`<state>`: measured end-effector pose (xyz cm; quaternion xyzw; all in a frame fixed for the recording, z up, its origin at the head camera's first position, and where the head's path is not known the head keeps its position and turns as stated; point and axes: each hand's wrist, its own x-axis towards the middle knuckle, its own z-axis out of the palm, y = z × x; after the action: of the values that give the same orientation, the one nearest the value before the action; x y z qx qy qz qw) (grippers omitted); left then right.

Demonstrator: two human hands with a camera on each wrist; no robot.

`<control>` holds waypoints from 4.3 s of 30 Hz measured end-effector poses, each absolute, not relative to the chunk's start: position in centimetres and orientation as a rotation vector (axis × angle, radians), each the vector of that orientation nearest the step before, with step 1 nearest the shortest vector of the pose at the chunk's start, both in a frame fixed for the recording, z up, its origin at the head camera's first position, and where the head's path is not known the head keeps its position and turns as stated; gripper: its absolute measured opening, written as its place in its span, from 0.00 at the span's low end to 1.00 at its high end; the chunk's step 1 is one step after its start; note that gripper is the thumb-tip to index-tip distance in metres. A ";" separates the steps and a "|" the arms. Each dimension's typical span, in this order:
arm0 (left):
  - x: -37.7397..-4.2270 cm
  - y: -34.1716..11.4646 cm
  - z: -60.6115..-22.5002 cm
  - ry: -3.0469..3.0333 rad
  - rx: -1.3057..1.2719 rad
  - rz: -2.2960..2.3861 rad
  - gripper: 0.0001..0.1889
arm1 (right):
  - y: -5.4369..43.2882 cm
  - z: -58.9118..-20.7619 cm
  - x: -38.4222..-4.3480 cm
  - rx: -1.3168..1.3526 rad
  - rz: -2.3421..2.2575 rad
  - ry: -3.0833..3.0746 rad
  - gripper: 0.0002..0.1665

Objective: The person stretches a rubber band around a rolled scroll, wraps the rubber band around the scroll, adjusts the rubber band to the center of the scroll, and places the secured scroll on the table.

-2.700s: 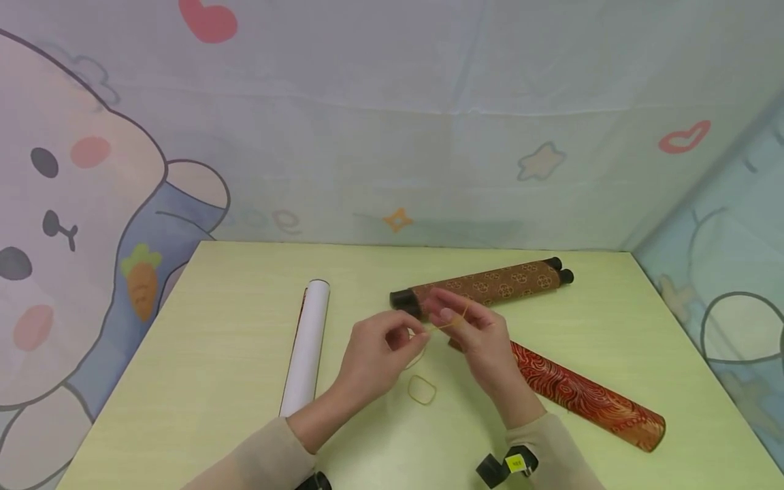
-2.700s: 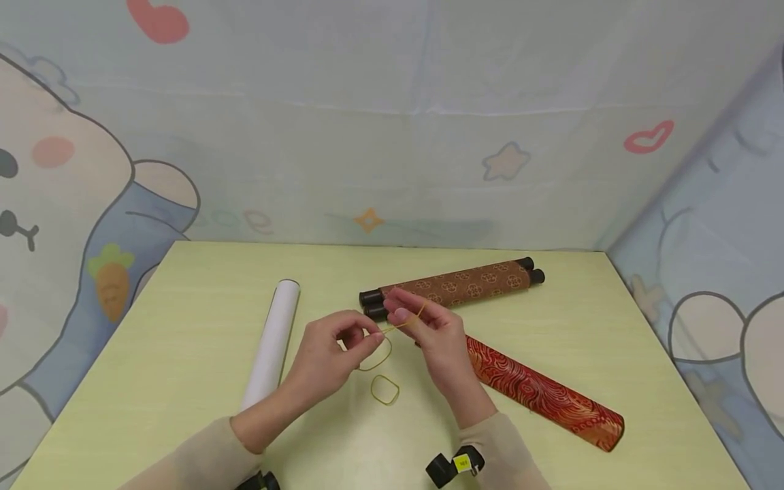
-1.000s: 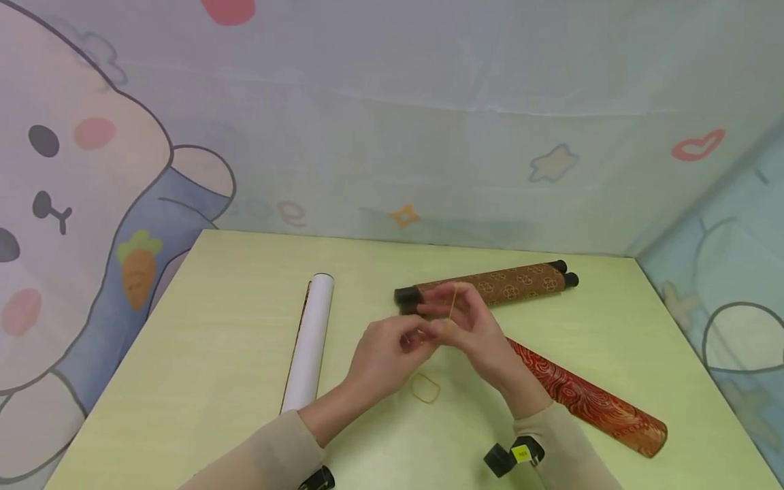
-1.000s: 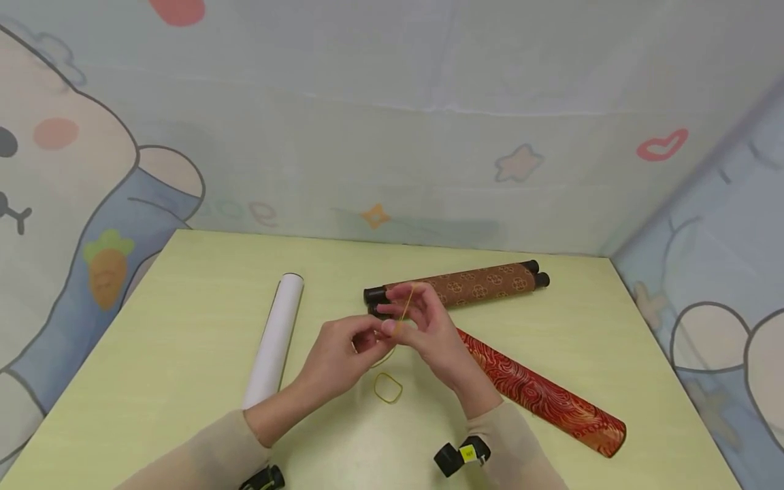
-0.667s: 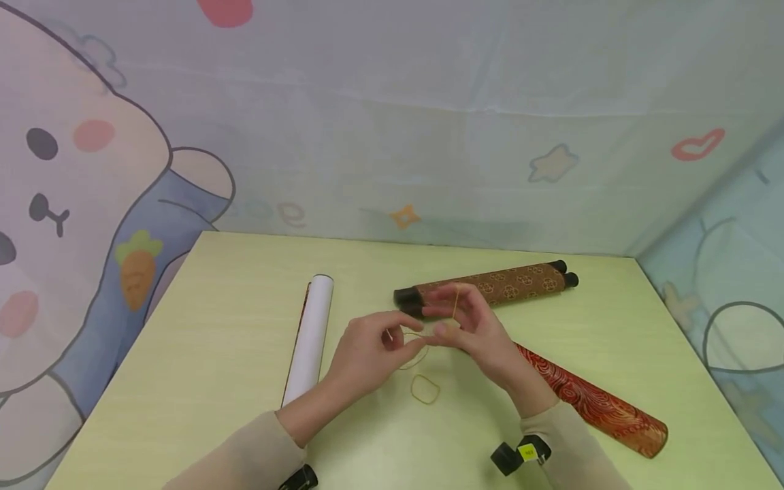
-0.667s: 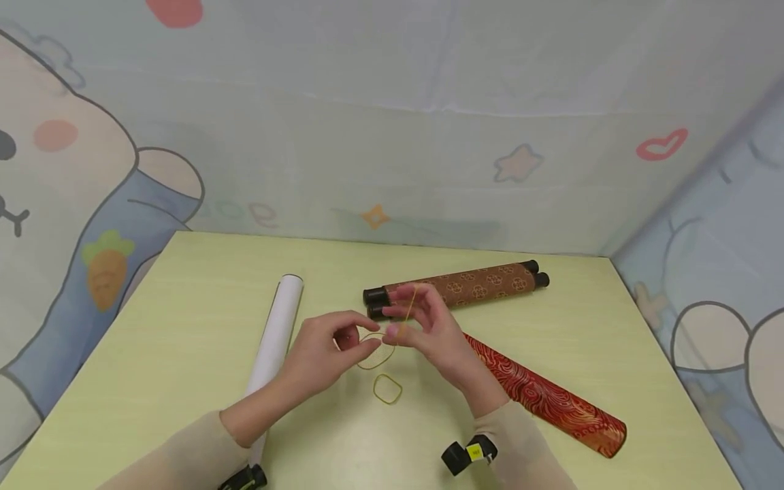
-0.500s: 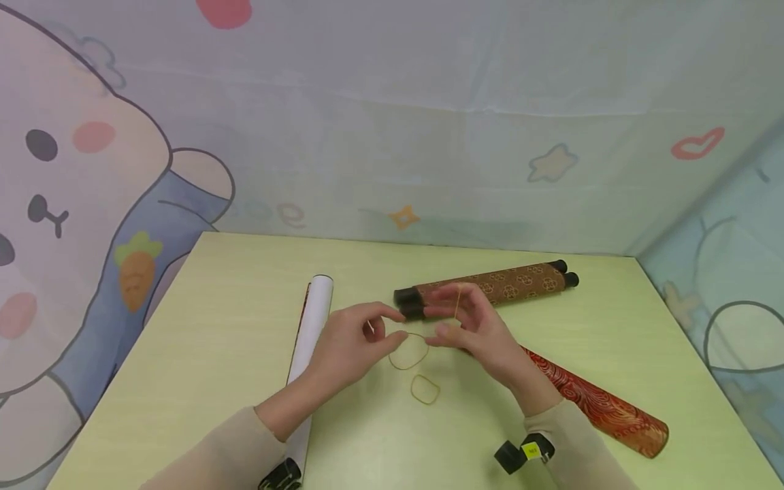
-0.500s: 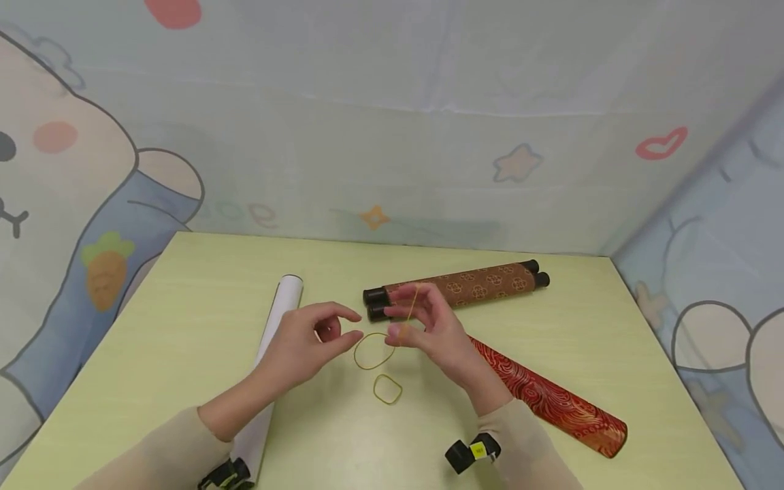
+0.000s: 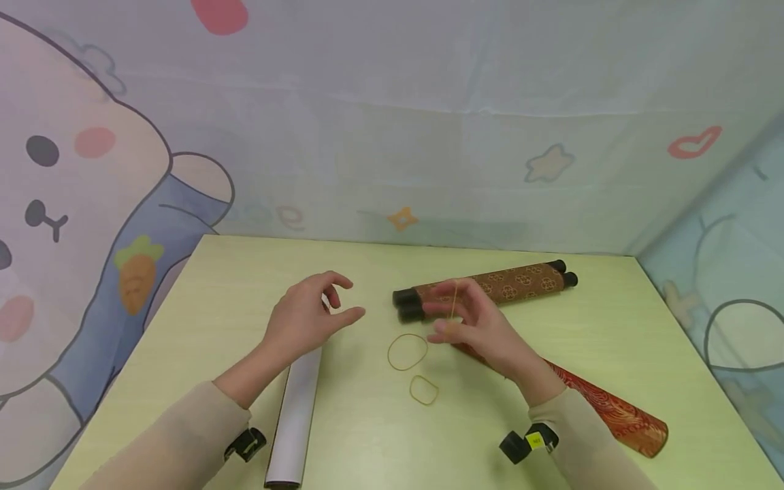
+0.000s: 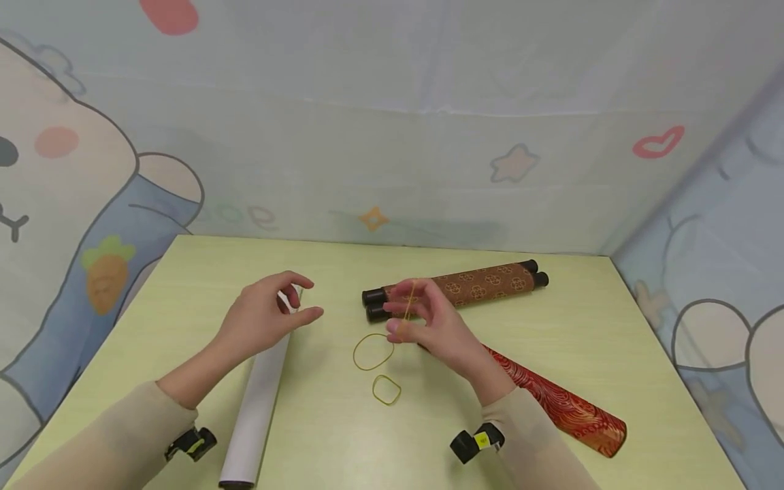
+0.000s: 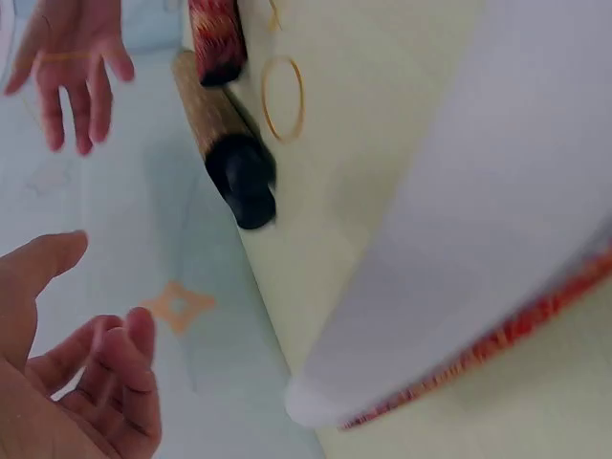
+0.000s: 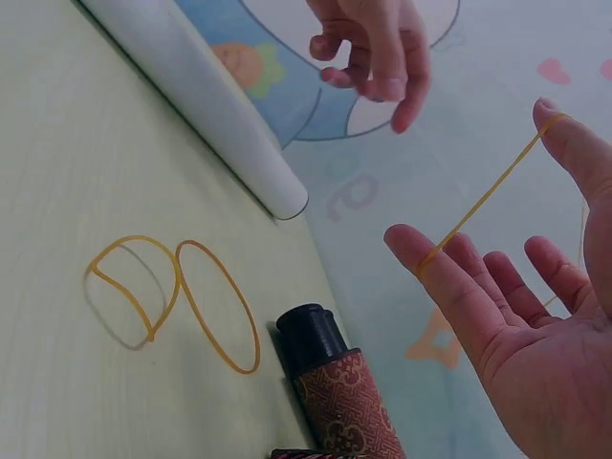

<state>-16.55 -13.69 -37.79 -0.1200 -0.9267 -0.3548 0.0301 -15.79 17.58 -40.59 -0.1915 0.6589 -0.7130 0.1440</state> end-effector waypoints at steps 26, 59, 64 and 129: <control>-18.9 -19.1 -41.7 -3.325 0.053 -0.970 0.51 | 17.8 -40.5 -16.8 -0.569 -1.999 1.920 0.35; -18.8 -19.6 -42.9 -3.330 0.190 -1.221 0.35 | 18.0 -40.8 -16.1 -0.556 -2.009 1.883 0.34; -19.0 -19.8 -43.3 -3.329 0.273 -1.282 0.33 | 17.9 -41.0 -16.1 -0.568 -2.005 1.874 0.34; -19.0 -16.1 -37.2 -2.757 -0.940 -0.912 0.25 | 19.0 -37.9 -16.8 -0.600 -1.767 2.213 0.38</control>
<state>-18.96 -16.06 -37.24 -0.3076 -0.9024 -0.2984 0.0447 -16.75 18.98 -37.93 -0.2057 0.7586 -0.6058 0.1233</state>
